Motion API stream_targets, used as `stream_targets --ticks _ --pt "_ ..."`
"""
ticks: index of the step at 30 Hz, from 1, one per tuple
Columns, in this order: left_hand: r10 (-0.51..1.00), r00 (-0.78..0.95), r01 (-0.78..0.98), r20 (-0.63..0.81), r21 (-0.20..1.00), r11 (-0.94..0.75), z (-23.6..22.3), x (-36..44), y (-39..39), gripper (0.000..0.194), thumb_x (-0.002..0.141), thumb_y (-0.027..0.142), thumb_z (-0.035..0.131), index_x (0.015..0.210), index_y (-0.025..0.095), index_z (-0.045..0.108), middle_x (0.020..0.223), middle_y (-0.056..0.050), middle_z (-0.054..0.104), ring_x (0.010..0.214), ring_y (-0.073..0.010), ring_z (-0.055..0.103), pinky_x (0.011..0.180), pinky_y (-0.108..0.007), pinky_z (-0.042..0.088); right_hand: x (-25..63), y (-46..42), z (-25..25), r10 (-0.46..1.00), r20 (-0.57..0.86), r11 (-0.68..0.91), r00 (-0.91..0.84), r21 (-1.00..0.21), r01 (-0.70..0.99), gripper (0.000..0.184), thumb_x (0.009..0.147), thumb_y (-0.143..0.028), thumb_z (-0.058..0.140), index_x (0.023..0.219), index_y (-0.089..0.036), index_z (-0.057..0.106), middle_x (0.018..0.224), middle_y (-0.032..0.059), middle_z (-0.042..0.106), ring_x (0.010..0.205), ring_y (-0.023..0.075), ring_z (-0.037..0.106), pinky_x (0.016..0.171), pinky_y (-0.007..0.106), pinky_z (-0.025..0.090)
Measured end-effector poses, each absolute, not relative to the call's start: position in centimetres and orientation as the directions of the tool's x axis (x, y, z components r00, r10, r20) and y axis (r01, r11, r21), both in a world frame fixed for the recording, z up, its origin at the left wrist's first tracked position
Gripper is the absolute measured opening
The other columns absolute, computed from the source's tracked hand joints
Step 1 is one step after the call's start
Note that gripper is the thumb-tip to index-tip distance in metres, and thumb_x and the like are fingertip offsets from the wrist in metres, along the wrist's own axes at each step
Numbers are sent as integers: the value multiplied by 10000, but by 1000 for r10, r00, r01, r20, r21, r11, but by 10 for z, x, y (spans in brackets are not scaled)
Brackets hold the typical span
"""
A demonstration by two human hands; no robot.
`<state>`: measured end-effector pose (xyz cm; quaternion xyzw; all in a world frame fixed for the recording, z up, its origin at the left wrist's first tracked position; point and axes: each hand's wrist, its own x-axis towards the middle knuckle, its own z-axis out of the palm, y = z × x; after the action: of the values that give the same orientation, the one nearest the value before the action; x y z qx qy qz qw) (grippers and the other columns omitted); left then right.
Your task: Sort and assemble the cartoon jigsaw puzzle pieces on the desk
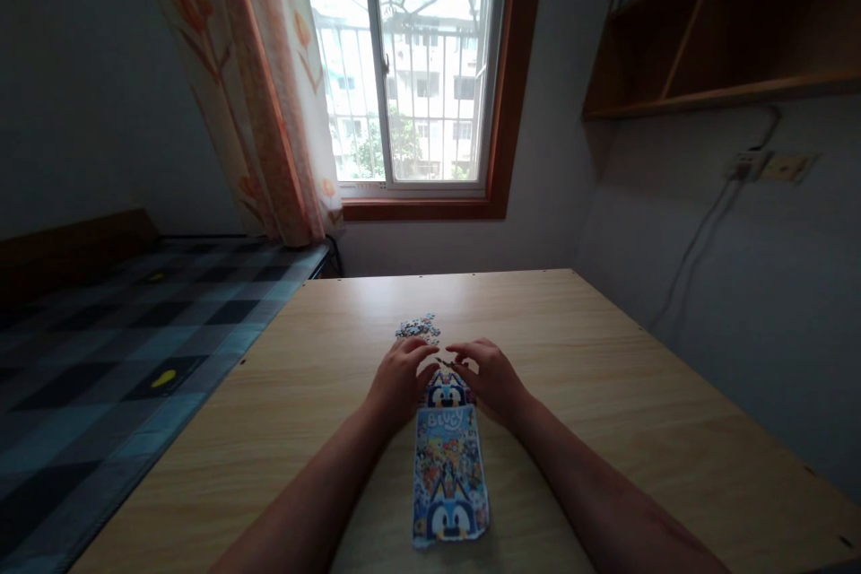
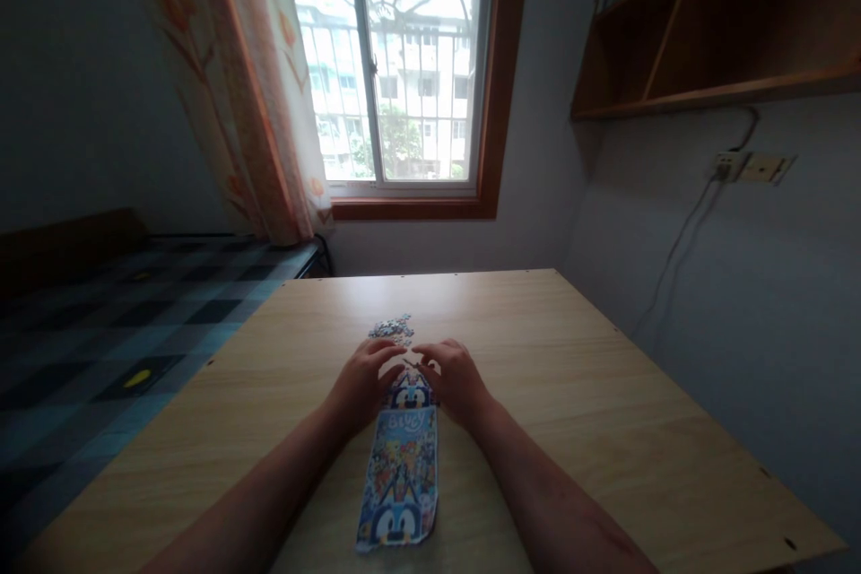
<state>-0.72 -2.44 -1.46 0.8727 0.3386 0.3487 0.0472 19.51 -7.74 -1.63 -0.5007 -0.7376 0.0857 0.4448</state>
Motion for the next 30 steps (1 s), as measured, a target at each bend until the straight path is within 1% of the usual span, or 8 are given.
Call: stream_targets --ticks 2,5,12,16,18,21,24,30 --pt "600 551 523 580 321 -790 -12 -6 -27 115 900 258 609 940 231 713 1039 -54 668 1025 -215 580 904 -381 491 194 -78 -16 812 572 493 -112 -571 657 332 820 -132 704 1124 -263 705 874 28 729 860 200 628 849 348 476" --pt "597 568 504 567 334 -796 -9 -5 -29 134 907 246 595 817 213 690 974 -50 665 967 -203 581 861 -365 492 194 -78 -16 814 571 495 -109 -581 646 353 813 -131 710 1138 -269 699 873 22 731 858 197 633 847 348 480" --pt "666 537 518 518 420 -745 -9 -7 -28 159 906 283 596 805 206 692 977 -56 664 966 -201 580 887 -365 477 195 -77 -16 838 538 470 -94 -624 624 359 809 -136 706 1140 -274 702 855 13 733 831 189 637 850 344 483" --pt "693 533 532 485 445 -720 -10 -7 -27 177 905 275 579 792 213 700 965 -50 671 957 -198 594 879 -347 479 196 -77 -15 836 541 462 -91 -603 651 345 822 -140 683 1141 -271 702 854 19 730 830 192 632 843 344 481" --pt "726 482 571 490 454 -684 -10 -9 -24 179 900 270 570 802 212 708 965 -52 675 959 -201 603 878 -345 480 196 -77 -14 834 546 453 -76 -600 659 340 829 -129 666 1140 -261 699 853 24 727 826 191 632 846 346 479" --pt "797 352 661 491 472 -584 -10 -17 -14 214 901 301 547 841 199 725 936 -63 686 924 -211 620 869 -354 484 196 -78 -15 834 551 433 -30 -622 653 339 828 -108 648 1134 -246 698 863 29 723 818 186 631 843 340 479" --pt "864 239 741 444 491 -457 -10 -28 -2 248 887 322 536 846 185 738 917 -71 697 886 -218 638 871 -359 487 197 -76 -18 840 542 410 12 -650 639 318 838 -129 639 1130 -240 700 876 32 721 820 186 635 833 333 480" --pt "914 172 787 368 507 -352 -11 -37 8 272 867 340 534 857 180 754 945 -74 713 885 -214 652 856 -328 485 201 -68 -28 871 487 349 73 -716 605 281 826 -177 647 1090 -237 718 842 22 725 760 175 650 766 308 492"
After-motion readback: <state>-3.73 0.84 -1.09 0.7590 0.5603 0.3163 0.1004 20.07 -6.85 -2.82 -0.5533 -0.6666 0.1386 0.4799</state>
